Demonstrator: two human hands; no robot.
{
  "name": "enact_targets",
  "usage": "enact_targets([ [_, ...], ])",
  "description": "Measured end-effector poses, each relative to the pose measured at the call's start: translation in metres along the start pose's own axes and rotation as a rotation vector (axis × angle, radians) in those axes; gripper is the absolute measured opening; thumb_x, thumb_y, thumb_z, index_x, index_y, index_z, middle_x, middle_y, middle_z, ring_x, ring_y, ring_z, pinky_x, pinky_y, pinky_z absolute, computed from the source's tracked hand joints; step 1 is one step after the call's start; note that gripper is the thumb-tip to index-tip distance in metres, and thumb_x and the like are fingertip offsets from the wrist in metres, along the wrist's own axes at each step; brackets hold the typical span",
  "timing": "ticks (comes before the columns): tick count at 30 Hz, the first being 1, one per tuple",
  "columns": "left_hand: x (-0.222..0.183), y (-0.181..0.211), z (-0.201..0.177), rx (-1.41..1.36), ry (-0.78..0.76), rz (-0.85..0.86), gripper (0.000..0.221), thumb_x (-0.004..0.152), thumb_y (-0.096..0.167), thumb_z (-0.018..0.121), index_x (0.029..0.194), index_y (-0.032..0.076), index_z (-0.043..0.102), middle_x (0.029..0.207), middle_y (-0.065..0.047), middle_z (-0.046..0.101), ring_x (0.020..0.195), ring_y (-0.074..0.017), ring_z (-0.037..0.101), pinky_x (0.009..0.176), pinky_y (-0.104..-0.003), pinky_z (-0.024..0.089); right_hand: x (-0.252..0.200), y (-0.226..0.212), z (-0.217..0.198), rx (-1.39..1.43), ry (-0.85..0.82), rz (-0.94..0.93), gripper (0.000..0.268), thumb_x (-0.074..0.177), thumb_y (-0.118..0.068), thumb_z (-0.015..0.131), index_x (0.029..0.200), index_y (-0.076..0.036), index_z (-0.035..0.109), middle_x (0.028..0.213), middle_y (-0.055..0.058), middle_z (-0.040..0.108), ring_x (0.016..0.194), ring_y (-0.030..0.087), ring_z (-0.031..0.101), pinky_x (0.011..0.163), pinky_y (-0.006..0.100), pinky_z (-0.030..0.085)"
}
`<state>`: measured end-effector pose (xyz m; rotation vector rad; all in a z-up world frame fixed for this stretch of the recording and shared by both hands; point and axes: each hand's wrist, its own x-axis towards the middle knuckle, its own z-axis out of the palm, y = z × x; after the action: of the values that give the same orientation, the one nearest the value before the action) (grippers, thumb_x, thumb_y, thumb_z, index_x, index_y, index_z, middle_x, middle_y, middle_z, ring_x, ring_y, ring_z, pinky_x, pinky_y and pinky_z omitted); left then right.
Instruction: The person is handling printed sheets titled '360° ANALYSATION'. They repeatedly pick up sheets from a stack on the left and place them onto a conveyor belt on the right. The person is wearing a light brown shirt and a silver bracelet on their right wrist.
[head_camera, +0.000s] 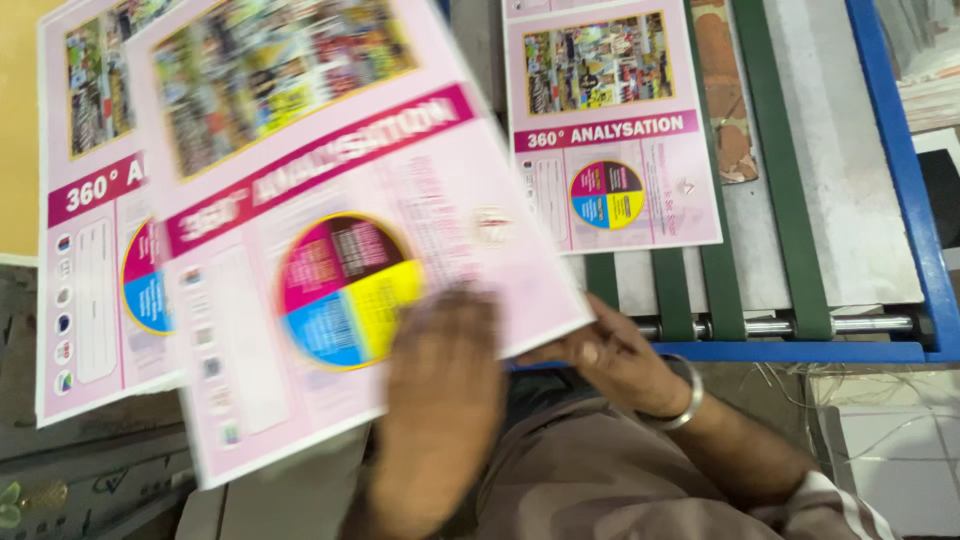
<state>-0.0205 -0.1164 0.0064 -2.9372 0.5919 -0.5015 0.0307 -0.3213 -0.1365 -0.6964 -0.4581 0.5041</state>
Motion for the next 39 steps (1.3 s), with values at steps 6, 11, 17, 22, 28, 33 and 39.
enact_targets([
  [6, -0.004, 0.022, -0.011, -0.225, 0.029, 0.056, 0.057, 0.091, 0.039, 0.069, 0.131, -0.002, 0.061, 0.138, -0.018, 0.061, 0.133, -0.0346, 0.055, 0.113, -0.055, 0.039, 0.015, 0.005, -0.007, 0.081, 0.606, -0.065, 0.051, 0.097, -0.01, 0.059, 0.146, -0.003, 0.045, 0.135, 0.011, 0.063, 0.12, 0.024, 0.065, 0.097, 0.041, 0.058],
  [11, -0.019, -0.037, -0.022, 0.001, 0.09, -0.177, 0.044, 0.093, 0.029, 0.07, 0.125, -0.001, 0.066, 0.132, -0.016, 0.065, 0.127, -0.0325, 0.058, 0.108, -0.053, 0.043, 0.0, -0.005, -0.111, -0.17, 0.943, -0.288, 0.036, 0.099, 0.006, 0.055, 0.135, 0.006, 0.057, 0.127, 0.014, 0.066, 0.114, 0.023, 0.068, 0.099, 0.035, 0.058],
  [17, -0.026, -0.092, -0.003, 0.248, 0.125, -0.287, 0.033, 0.099, 0.007, 0.068, 0.132, 0.002, 0.07, 0.133, -0.01, 0.071, 0.127, -0.0237, 0.067, 0.11, -0.037, 0.053, -0.062, 0.001, -0.189, -0.281, 1.033, -0.445, 0.037, 0.102, 0.005, 0.056, 0.138, 0.007, 0.054, 0.13, 0.014, 0.065, 0.117, 0.024, 0.067, 0.102, 0.036, 0.058],
  [22, -0.025, -0.107, 0.001, 0.148, 0.135, -0.312, 0.03, 0.092, 0.006, 0.075, 0.122, 0.006, 0.073, 0.122, -0.007, 0.074, 0.112, -0.0225, 0.07, 0.093, -0.037, 0.056, -0.094, 0.019, -0.202, -0.277, 1.164, -0.38, 0.037, 0.1, 0.004, 0.057, 0.137, 0.005, 0.053, 0.129, 0.014, 0.065, 0.115, 0.024, 0.068, 0.101, 0.037, 0.058],
  [28, -0.013, -0.11, -0.013, 0.17, 0.167, -0.313, 0.048, 0.07, 0.008, 0.078, 0.118, 0.003, 0.074, 0.119, -0.013, 0.073, 0.112, -0.029, 0.069, 0.094, -0.042, 0.056, -0.152, 0.061, -0.176, -0.319, 1.25, -0.179, 0.037, 0.099, -0.001, 0.058, 0.135, 0.006, 0.055, 0.12, 0.014, 0.065, 0.103, 0.023, 0.069, 0.087, 0.037, 0.059],
  [33, -0.011, -0.116, -0.004, 0.176, 0.242, -0.297, 0.035, 0.081, 0.007, 0.077, 0.116, 0.003, 0.073, 0.119, -0.012, 0.074, 0.111, -0.0279, 0.071, 0.095, -0.04, 0.056, -0.195, 0.094, -0.154, -0.373, 1.247, -0.137, 0.035, 0.099, -0.006, 0.063, 0.13, 0.009, 0.058, 0.12, 0.014, 0.067, 0.104, 0.021, 0.068, 0.087, 0.034, 0.058],
  [39, -0.029, -0.129, 0.012, 0.129, 0.23, -0.339, 0.025, 0.096, 0.011, 0.077, 0.121, 0.009, 0.073, 0.123, -0.005, 0.074, 0.117, -0.0212, 0.071, 0.099, -0.035, 0.054, -0.207, 0.114, -0.153, -0.438, 1.297, 0.005, 0.031, 0.098, -0.016, 0.066, 0.121, 0.005, 0.064, 0.11, 0.011, 0.071, 0.094, 0.018, 0.069, 0.08, 0.033, 0.059],
])
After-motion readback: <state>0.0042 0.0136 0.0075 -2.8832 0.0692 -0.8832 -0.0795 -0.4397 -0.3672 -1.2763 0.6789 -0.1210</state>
